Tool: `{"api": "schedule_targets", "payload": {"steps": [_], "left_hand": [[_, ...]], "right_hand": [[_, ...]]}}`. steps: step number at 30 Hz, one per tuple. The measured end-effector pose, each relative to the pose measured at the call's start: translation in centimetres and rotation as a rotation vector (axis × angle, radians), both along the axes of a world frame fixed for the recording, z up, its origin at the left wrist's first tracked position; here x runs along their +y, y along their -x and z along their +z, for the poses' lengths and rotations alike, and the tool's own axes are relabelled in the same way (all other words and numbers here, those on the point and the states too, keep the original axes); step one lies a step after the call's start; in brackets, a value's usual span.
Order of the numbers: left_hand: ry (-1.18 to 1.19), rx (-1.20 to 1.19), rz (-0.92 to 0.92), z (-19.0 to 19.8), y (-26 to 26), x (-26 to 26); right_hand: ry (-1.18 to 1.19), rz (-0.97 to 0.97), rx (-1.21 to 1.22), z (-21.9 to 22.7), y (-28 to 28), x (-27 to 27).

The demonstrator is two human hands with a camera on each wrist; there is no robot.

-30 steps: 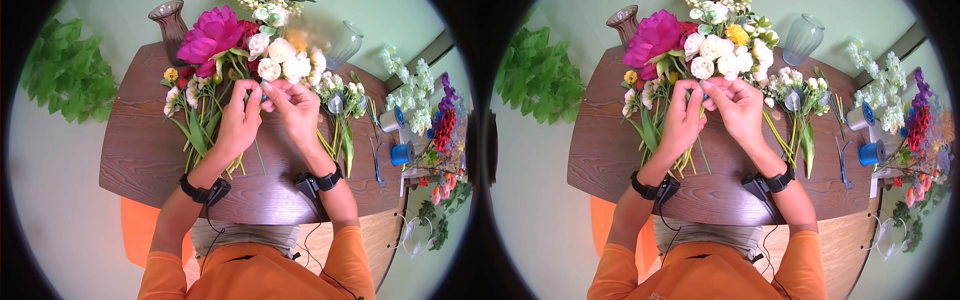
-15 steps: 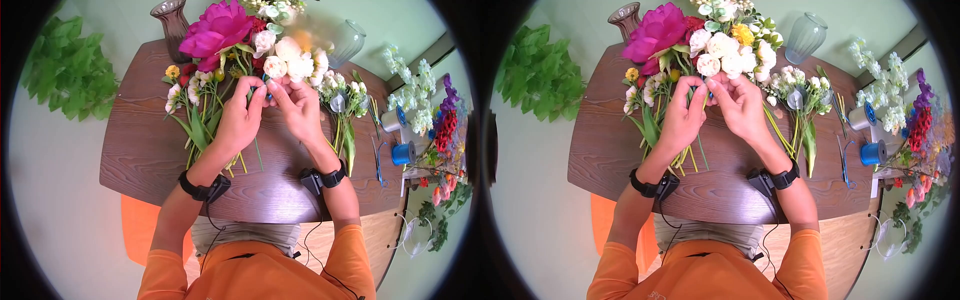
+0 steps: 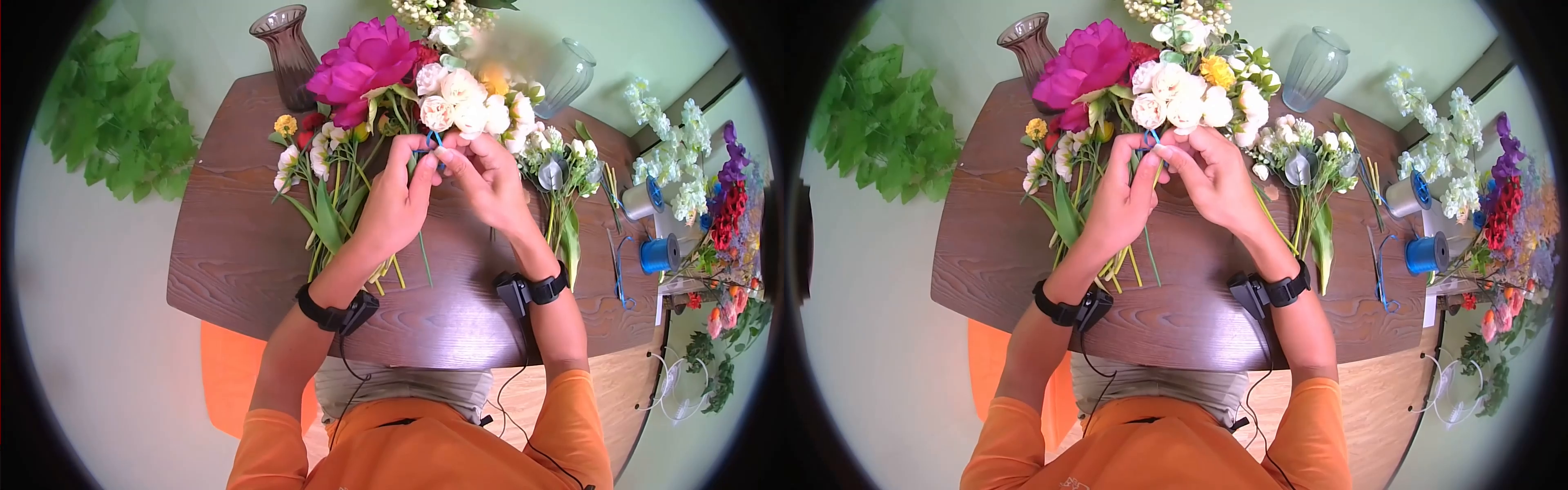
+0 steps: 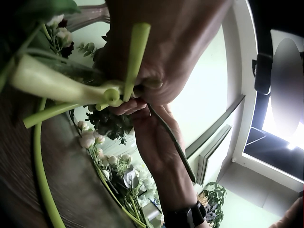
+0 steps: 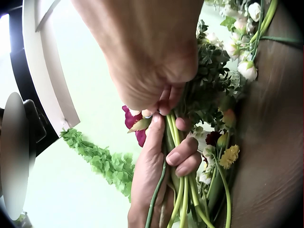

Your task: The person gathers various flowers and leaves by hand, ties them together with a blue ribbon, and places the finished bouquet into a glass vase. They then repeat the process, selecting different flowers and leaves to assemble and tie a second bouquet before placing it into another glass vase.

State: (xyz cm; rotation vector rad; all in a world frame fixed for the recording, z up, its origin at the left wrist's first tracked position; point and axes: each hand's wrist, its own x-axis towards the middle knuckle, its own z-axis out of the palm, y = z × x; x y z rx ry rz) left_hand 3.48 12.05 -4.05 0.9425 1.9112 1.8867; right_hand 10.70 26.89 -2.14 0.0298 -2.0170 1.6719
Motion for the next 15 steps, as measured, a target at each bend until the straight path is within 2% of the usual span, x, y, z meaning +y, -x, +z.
{"api": "schedule_targets", "payload": {"steps": [5,7,10,15], "left_hand": [[0.001,-0.021,-0.039,0.7,-0.2,-0.2],[-0.007,-0.031,-0.055,0.7,-0.2,-0.2],[-0.050,-0.103,-0.114,0.7,-0.3,-0.2],[-0.031,-0.139,-0.087,0.4,-0.2,-0.1]], "right_hand": [[-0.014,0.043,-0.004,0.8,-0.3,0.4],[-0.246,0.013,0.017,0.6,-0.3,1.2],[-0.200,0.013,0.034,0.6,-0.2,0.9],[-0.208,0.019,0.048,0.5,-0.2,0.8]]}}
